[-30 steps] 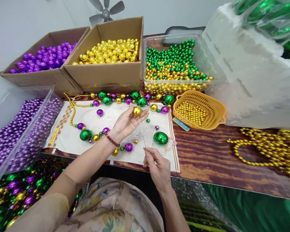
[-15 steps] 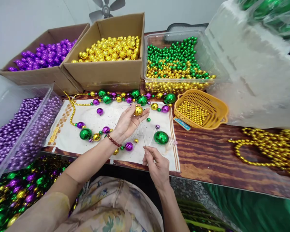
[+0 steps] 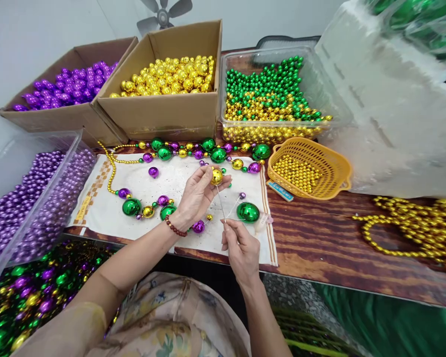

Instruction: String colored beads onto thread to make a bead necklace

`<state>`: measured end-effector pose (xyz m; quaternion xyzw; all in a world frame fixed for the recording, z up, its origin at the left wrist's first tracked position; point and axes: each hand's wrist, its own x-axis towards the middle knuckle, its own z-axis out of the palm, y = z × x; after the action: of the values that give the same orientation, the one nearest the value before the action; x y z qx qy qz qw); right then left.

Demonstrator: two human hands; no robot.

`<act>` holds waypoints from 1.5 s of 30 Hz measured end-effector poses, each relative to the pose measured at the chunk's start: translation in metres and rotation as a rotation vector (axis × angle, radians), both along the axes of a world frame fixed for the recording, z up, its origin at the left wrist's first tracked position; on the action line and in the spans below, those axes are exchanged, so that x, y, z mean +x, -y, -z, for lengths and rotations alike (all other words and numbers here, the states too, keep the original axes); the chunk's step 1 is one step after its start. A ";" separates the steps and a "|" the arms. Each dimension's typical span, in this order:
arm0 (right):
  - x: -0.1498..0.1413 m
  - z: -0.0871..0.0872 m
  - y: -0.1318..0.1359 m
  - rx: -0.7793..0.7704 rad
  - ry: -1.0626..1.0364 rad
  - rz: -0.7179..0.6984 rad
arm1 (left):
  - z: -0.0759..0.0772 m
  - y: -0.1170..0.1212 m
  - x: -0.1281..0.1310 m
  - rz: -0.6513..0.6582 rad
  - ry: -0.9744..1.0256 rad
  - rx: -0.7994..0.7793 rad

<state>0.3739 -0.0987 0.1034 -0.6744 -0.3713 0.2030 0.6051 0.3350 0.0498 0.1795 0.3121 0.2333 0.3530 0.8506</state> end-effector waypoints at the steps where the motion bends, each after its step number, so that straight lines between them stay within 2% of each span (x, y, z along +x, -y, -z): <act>1: 0.000 0.000 0.001 -0.001 -0.008 -0.003 | -0.001 -0.001 -0.001 0.009 -0.004 0.008; 5: -0.003 -0.001 -0.001 -0.010 -0.054 -0.013 | 0.001 -0.003 -0.004 0.037 -0.006 0.017; 10: -0.002 -0.008 -0.017 0.004 -0.113 0.019 | 0.014 0.011 -0.006 0.086 -0.049 0.067; 14: 0.008 -0.010 -0.023 0.054 -0.228 -0.020 | 0.022 0.013 -0.021 0.294 -0.196 0.218; 16: 0.011 -0.007 -0.020 0.068 -0.292 -0.044 | 0.022 -0.005 -0.036 0.337 -0.304 0.379; 17: 0.013 -0.005 -0.017 0.065 -0.314 -0.046 | 0.021 -0.020 -0.047 0.292 -0.378 0.489; 19: 0.015 0.000 -0.010 0.037 -0.341 -0.034 | 0.018 -0.058 -0.071 0.095 -0.586 0.750; 21: 0.016 0.004 -0.004 0.006 -0.363 -0.007 | 0.016 -0.100 -0.095 -0.116 -0.882 0.962; 22: 0.017 0.005 -0.002 -0.004 -0.377 0.011 | 0.015 -0.118 -0.105 -0.177 -1.017 1.014; 24: 0.018 0.007 -0.002 -0.006 -0.405 0.046 | 0.016 -0.147 -0.121 -0.194 -1.110 1.040; 27: 0.018 0.007 -0.004 0.001 -0.422 0.071 | 0.022 -0.168 -0.129 -0.069 -1.151 1.042; 30: 0.016 0.007 -0.005 0.001 -0.408 0.074 | 0.024 -0.169 -0.126 0.062 -1.163 0.999; 33: 0.013 0.007 -0.003 0.002 -0.379 0.075 | 0.017 -0.156 -0.116 0.050 -0.972 0.786; 36: 0.011 0.007 -0.001 0.016 -0.354 0.060 | 0.004 -0.127 -0.096 0.145 -0.586 0.424; 38: 0.010 0.007 0.000 0.026 -0.328 0.042 | -0.003 -0.104 -0.080 0.232 -0.380 0.249; 42: 0.008 0.007 0.006 0.042 -0.245 0.016 | -0.007 -0.067 -0.045 0.234 -0.185 0.072; 45: 0.006 0.006 0.011 0.062 -0.186 0.011 | -0.006 -0.051 -0.022 0.238 -0.099 -0.050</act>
<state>0.3796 -0.1101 0.0973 -0.6356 -0.3159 0.2496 0.6587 0.3128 0.1009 0.1854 0.3335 0.2451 0.2280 0.8813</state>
